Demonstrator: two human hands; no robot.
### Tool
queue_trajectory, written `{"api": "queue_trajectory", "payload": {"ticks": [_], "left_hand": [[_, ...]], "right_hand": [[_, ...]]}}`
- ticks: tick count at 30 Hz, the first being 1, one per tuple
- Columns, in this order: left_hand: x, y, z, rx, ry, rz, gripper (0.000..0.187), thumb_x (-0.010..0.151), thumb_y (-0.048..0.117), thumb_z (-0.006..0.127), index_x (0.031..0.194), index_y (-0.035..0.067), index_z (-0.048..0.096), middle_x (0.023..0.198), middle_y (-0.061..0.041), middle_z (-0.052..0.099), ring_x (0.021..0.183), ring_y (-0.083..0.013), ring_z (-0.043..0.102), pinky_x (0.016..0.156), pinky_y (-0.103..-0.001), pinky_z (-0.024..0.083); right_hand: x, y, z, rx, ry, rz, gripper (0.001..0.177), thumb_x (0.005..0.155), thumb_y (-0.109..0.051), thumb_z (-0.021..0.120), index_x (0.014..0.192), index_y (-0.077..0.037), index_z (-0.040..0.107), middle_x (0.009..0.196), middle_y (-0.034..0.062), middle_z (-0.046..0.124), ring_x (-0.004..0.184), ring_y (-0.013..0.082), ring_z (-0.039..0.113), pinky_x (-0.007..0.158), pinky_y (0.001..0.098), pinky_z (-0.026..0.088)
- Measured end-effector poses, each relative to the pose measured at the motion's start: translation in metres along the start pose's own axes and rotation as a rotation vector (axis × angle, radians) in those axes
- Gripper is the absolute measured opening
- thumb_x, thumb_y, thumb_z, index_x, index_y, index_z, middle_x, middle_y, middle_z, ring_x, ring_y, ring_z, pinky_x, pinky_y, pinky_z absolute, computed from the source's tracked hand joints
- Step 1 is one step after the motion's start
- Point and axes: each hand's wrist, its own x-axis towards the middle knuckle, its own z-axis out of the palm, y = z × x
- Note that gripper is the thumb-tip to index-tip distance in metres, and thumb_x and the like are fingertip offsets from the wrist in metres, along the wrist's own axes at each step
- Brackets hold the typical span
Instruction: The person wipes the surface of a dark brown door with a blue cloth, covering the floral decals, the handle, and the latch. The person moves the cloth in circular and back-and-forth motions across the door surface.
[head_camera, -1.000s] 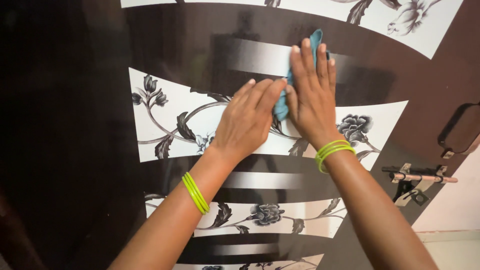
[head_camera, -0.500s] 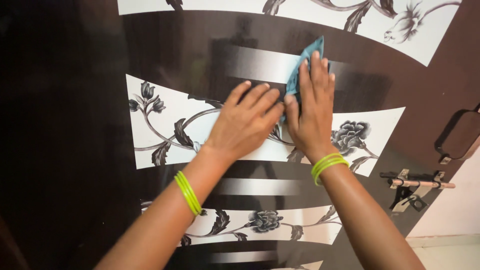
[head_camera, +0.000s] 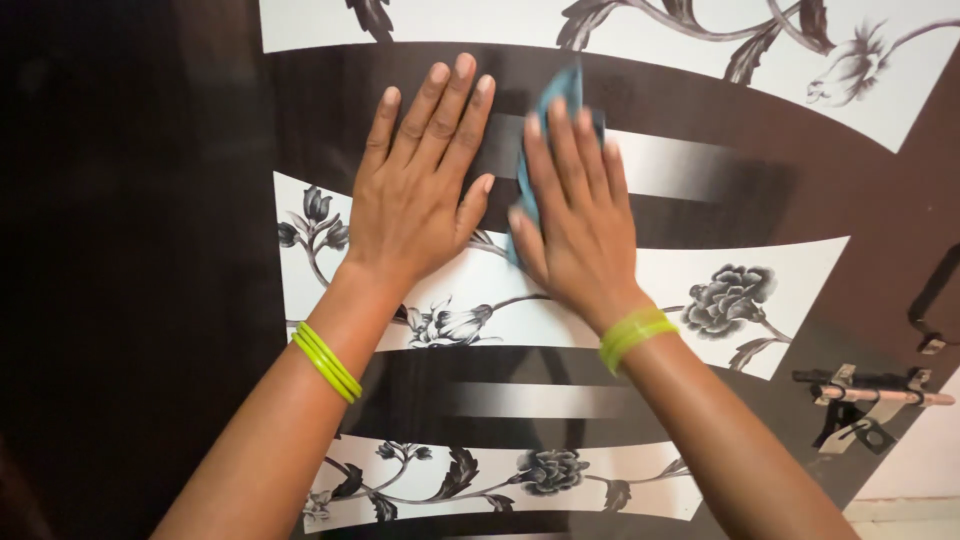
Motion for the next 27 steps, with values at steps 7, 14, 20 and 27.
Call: {"api": "queue_trajectory", "payload": {"ticks": [7,14,20,27], "left_hand": [[-0.001,0.004,-0.005,-0.075,-0.067,-0.179,0.084,0.109,0.048,0.053,0.167,0.002,0.015,0.174,-0.017,0.010,0.162,-0.0268,0.006,0.132,-0.047,0.002],[-0.003,0.004,-0.005,-0.066,-0.001,-0.171,0.080,0.107,0.043,0.054,0.167,0.003,0.018,0.174,-0.014,0.014,0.162,-0.0251,0.010,0.133,-0.047,0.004],[-0.006,0.005,-0.006,-0.057,0.030,-0.189,0.072,0.104,0.029,0.050,0.167,0.007,0.022,0.174,-0.009,0.018,0.162,-0.0214,0.015,0.134,-0.045,0.009],[-0.008,0.004,-0.006,-0.060,0.043,-0.193,0.069,0.105,0.027,0.046,0.167,0.008,0.022,0.174,-0.008,0.019,0.163,-0.0211,0.017,0.135,-0.045,0.012]], "right_hand": [[-0.006,0.064,-0.033,-0.109,0.118,0.138,0.074,0.113,-0.041,0.047,0.171,-0.007,0.017,0.178,0.0172,0.011,0.167,0.0361,0.009,0.136,0.0530,0.006],[0.059,-0.001,0.000,-0.096,0.060,0.026,0.080,0.111,-0.048,0.051,0.168,-0.003,0.018,0.174,0.0201,0.014,0.162,0.0375,0.011,0.133,0.0542,0.007],[-0.010,-0.002,-0.016,-0.079,-0.084,-0.097,0.078,0.100,-0.041,0.053,0.164,-0.006,0.026,0.171,0.0169,0.021,0.159,0.0335,0.017,0.129,0.0504,0.009],[0.074,0.005,-0.012,-0.083,0.122,0.015,0.074,0.112,-0.040,0.052,0.169,-0.004,0.023,0.175,0.0171,0.019,0.164,0.0352,0.015,0.134,0.0498,0.008]]}}
